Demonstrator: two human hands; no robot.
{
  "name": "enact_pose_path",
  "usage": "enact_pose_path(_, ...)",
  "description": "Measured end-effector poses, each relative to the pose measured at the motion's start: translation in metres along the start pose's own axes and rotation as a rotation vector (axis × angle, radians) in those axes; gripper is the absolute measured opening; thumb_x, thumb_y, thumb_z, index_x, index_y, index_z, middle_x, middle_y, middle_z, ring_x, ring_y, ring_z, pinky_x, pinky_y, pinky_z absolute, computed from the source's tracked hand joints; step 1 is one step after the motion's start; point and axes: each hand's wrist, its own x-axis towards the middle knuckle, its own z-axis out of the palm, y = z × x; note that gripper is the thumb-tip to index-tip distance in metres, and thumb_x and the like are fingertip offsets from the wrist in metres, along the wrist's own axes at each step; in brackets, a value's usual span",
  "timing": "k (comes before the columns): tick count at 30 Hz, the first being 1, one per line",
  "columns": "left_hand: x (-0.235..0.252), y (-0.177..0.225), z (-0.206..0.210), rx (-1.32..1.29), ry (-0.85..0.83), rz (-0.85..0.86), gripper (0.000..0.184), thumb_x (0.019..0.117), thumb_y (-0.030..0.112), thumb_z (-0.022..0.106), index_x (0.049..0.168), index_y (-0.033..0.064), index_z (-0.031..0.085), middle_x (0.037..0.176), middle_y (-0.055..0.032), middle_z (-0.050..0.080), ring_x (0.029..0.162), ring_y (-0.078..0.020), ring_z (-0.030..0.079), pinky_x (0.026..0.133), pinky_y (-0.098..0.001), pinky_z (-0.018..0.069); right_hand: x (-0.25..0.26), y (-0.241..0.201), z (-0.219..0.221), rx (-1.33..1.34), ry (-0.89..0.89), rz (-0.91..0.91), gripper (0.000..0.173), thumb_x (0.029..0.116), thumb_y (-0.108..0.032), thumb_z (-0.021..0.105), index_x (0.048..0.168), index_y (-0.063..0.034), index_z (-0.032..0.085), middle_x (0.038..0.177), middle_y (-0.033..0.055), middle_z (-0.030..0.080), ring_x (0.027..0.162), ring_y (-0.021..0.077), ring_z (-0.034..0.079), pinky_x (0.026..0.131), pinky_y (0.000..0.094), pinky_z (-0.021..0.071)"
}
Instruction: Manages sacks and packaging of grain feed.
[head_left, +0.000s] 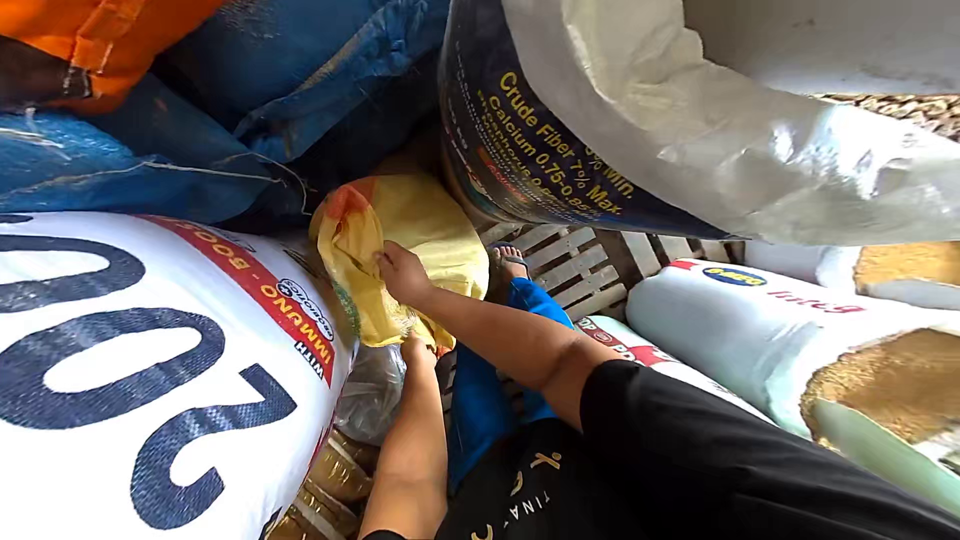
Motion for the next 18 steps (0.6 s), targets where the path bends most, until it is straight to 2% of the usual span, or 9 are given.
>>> enact_pose_path(2,0.000,0.008,-0.001,-0.063,-0.001,0.081,0.051,0.1135,0.034,0.037,0.146,-0.0043,0.046,0.149,-0.0270,0.048,0.136,-0.0383,0.049,0.109,-0.0606,0.0435,-0.005,0.022,-0.007,0.038,-0.057,-0.050,0.032,0.1102,-0.020,0.046,0.119,0.0058,0.062,0.104,0.0230,0.070,0.099,0.0335,0.070,0.092,0.0533,0.0547)
enact_pose_path(4,-0.008,0.019,-0.004,-0.079,0.009,0.163,0.047,0.1136,0.029,0.036,0.144,-0.0045,0.048,0.144,-0.0263,0.053,0.131,-0.0357,0.054,0.107,-0.0559,0.0466,-0.016,0.046,-0.018,-0.029,-0.046,-0.111,0.032,0.1056,-0.020,0.057,0.129,0.0016,0.062,0.123,0.0201,0.069,0.116,0.0298,0.067,0.104,0.0504,0.0519)
enact_pose_path(6,-0.020,0.032,-0.010,-0.087,-0.019,0.202,0.043,0.1131,0.022,0.037,0.146,-0.0040,0.045,0.144,-0.0262,0.052,0.130,-0.0346,0.054,0.107,-0.0546,0.0469,-0.033,0.075,-0.030,-0.268,0.136,-0.139,0.072,0.0846,-0.032,0.085,0.144,-0.0055,0.055,0.149,0.0208,0.053,0.139,0.0367,0.049,0.117,0.0565,0.0394)
enact_pose_path(9,-0.036,0.053,-0.016,-0.089,-0.045,0.228,0.040,0.1120,0.018,0.035,0.144,-0.0042,0.045,0.139,-0.0265,0.053,0.124,-0.0336,0.056,0.101,-0.0545,0.0499,-0.048,0.111,-0.057,-0.411,0.364,0.321,0.131,0.0612,-0.047,0.096,0.163,-0.0071,0.024,0.167,0.0336,0.008,0.152,0.0572,0.012,0.117,0.0758,0.0171)
enact_pose_path(11,-0.043,0.065,-0.015,-0.118,-0.047,0.227,0.048,0.1145,0.031,0.027,0.141,-0.0033,0.048,0.136,-0.0258,0.055,0.122,-0.0326,0.058,0.100,-0.0540,0.0512,-0.045,0.138,-0.077,-0.277,0.492,0.672,0.145,0.0576,-0.043,0.097,0.166,-0.0094,0.006,0.167,0.0346,-0.004,0.152,0.0575,0.008,0.116,0.0760,0.0222)
enact_pose_path(13,-0.055,0.078,-0.016,-0.179,-0.062,0.210,0.051,0.1146,0.033,0.023,0.141,-0.0027,0.047,0.137,-0.0252,0.054,0.122,-0.0320,0.058,0.100,-0.0539,0.0507,-0.039,0.164,-0.092,-0.100,0.527,0.874,0.133,0.0681,-0.038,0.094,0.164,-0.0047,0.008,0.161,0.0363,0.021,0.142,0.0527,0.038,0.109,0.0649,0.0424)
enact_pose_path(14,-0.061,0.084,-0.018,-0.225,-0.065,0.201,0.051,0.1144,0.034,0.023,0.142,-0.0011,0.046,0.137,-0.0239,0.054,0.123,-0.0313,0.057,0.100,-0.0538,0.0504,-0.038,0.171,-0.097,-0.047,0.490,0.896,0.107,0.0810,-0.037,0.086,0.157,0.0047,0.023,0.149,0.0371,0.041,0.134,0.0502,0.050,0.107,0.0627,0.0456)
enact_pose_path(16,-0.067,0.095,-0.026,-0.308,-0.043,0.217,0.051,0.1143,0.037,0.024,0.145,0.0021,0.045,0.139,-0.0219,0.054,0.123,-0.0308,0.057,0.100,-0.0540,0.0502,-0.034,0.160,-0.101,-0.122,0.291,0.883,0.058,0.1053,-0.037,0.054,0.134,0.0132,0.054,0.137,0.0333,0.057,0.130,0.0454,0.055,0.108,0.0621,0.0436)
enact_pose_path(18,-0.068,0.099,-0.041,-0.366,-0.026,0.249,0.050,0.1138,0.038,0.026,0.144,0.0034,0.046,0.135,-0.0202,0.056,0.120,-0.0298,0.059,0.097,-0.0540,0.0520,-0.027,0.141,-0.089,-0.207,0.198,0.771,0.052,0.1106,-0.036,0.040,0.124,0.0082,0.063,0.130,0.0310,0.062,0.127,0.0459,0.058,0.104,0.0647,0.0446)
